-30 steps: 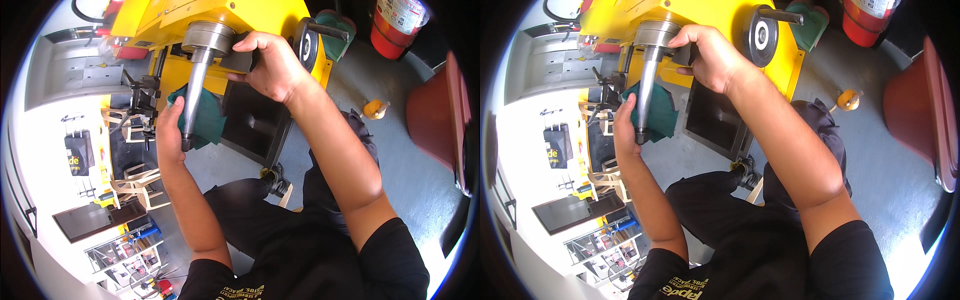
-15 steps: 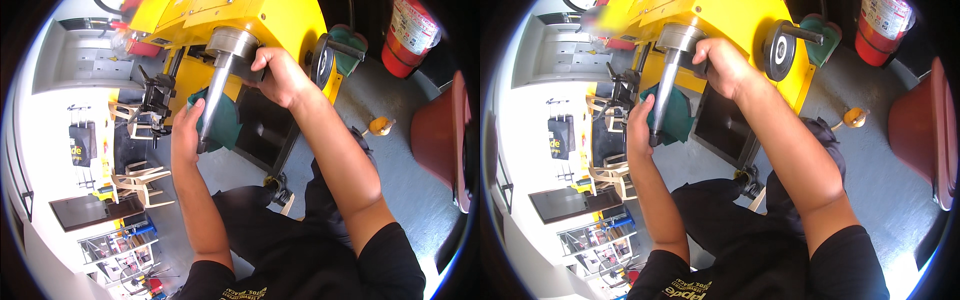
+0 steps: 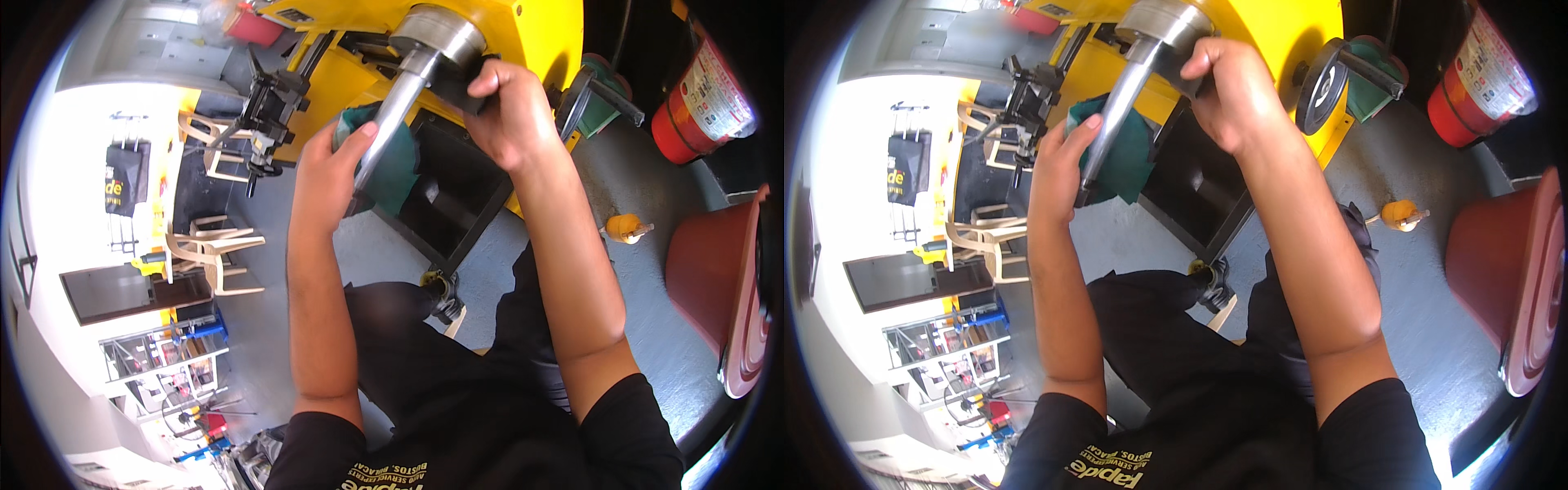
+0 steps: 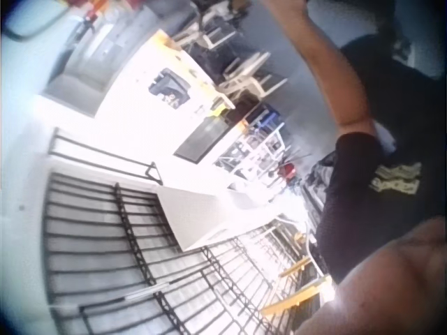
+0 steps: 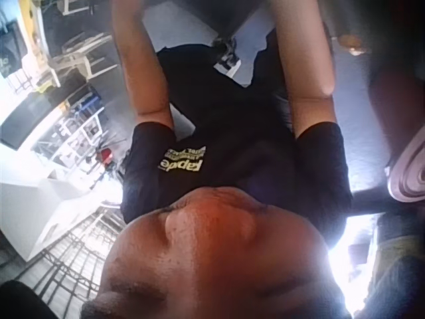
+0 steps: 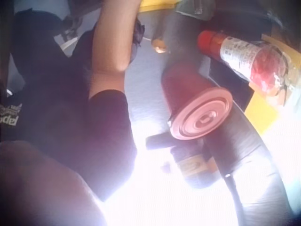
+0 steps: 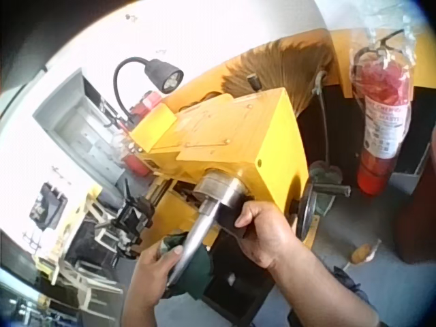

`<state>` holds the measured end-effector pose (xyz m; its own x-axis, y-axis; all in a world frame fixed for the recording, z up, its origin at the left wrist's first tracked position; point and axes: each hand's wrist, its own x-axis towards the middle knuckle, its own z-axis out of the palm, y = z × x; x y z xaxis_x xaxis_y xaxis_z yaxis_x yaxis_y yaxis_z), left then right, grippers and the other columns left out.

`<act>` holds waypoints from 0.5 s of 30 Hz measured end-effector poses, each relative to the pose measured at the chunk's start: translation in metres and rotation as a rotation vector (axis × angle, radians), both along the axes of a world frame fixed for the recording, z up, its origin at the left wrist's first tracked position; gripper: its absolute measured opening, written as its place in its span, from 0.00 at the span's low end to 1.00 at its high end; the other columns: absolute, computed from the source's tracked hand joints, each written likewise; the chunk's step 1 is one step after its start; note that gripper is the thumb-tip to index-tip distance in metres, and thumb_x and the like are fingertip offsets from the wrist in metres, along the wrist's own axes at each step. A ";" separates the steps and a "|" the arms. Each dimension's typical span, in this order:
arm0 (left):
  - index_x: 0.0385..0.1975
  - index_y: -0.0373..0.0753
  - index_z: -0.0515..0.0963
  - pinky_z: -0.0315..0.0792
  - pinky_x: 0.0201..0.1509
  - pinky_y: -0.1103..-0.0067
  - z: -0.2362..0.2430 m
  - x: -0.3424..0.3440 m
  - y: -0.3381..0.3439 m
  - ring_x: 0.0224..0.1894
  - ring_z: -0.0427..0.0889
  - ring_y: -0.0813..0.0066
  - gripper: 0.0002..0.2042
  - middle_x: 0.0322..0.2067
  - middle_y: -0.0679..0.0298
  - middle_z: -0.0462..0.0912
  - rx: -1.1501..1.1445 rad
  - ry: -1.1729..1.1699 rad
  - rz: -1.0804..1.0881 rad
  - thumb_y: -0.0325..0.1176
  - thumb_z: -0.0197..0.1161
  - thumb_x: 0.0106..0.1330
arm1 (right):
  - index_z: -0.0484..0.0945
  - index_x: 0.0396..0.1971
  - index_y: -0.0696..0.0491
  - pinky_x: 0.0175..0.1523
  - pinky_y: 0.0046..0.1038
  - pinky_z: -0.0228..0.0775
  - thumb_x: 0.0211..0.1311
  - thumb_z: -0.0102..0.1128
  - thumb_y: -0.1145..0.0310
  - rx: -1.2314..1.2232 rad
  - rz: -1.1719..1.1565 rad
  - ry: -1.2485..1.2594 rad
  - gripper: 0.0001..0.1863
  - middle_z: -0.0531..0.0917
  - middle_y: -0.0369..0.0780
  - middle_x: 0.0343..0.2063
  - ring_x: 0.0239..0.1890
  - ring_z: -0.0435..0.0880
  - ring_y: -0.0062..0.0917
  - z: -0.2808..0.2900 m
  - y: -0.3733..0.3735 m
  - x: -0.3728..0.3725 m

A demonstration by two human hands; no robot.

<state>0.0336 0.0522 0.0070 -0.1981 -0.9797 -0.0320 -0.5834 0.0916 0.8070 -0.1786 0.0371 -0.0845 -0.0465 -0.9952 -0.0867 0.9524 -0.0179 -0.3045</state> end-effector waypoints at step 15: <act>0.43 0.33 0.84 0.72 0.43 0.80 -0.004 -0.005 0.003 0.35 0.80 0.79 0.21 0.34 0.63 0.85 0.088 -0.055 0.083 0.48 0.65 0.70 | 0.76 0.41 0.62 0.68 0.46 0.68 0.47 0.53 0.72 -0.026 -0.039 -0.131 0.18 0.80 0.48 0.44 0.51 0.80 0.42 -0.004 0.009 0.002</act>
